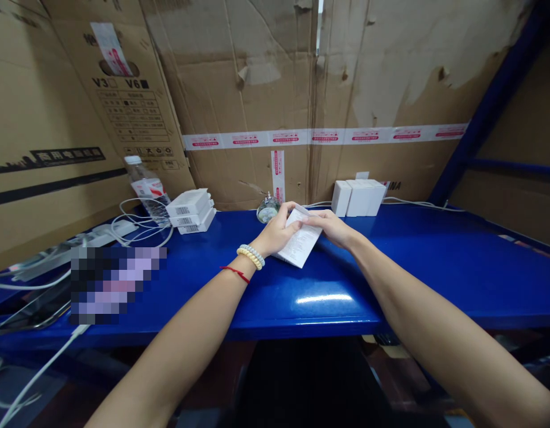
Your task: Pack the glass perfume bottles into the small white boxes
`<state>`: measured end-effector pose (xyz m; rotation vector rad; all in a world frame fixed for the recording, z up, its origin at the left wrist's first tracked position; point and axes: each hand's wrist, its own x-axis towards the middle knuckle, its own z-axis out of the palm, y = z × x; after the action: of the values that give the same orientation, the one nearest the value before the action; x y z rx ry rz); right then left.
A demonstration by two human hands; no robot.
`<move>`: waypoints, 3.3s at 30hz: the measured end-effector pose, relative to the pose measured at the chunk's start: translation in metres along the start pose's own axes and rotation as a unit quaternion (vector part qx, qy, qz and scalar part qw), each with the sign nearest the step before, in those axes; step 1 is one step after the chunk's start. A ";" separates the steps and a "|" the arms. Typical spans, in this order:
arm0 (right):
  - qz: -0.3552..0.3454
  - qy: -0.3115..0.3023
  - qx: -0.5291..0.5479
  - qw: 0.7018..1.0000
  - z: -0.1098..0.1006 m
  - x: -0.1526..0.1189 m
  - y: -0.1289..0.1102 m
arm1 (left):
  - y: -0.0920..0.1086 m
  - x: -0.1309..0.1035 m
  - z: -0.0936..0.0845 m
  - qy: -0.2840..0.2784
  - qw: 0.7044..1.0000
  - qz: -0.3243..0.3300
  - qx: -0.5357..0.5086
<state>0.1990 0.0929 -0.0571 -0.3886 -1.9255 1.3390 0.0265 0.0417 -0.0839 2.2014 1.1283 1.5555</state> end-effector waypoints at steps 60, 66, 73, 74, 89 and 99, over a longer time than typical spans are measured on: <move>-0.241 0.180 -0.082 0.950 -0.002 0.004 -0.001 | 0.029 -0.003 -0.031 -0.008 0.998 0.049 0.046; -0.206 0.212 0.001 0.955 -0.005 0.004 -0.002 | 0.025 0.001 -0.021 0.068 0.997 0.014 0.020; -0.168 0.228 0.037 0.958 -0.002 0.005 -0.004 | 0.022 0.006 -0.014 0.119 0.989 -0.052 -0.064; -0.161 0.229 0.040 0.959 -0.002 0.005 -0.004 | 0.021 0.006 -0.012 0.128 0.987 -0.063 -0.074; -0.106 0.160 0.009 0.981 0.005 0.004 0.000 | 0.018 0.009 0.002 0.180 0.968 -0.096 -0.144; -0.120 0.156 -0.032 0.980 -0.006 0.011 0.008 | 0.013 0.010 -0.008 0.087 0.931 -0.135 -0.327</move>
<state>0.1946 0.1072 -0.0587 -0.3604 -1.6944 0.9980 0.0270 0.0382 -0.0660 1.4362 0.7528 1.7041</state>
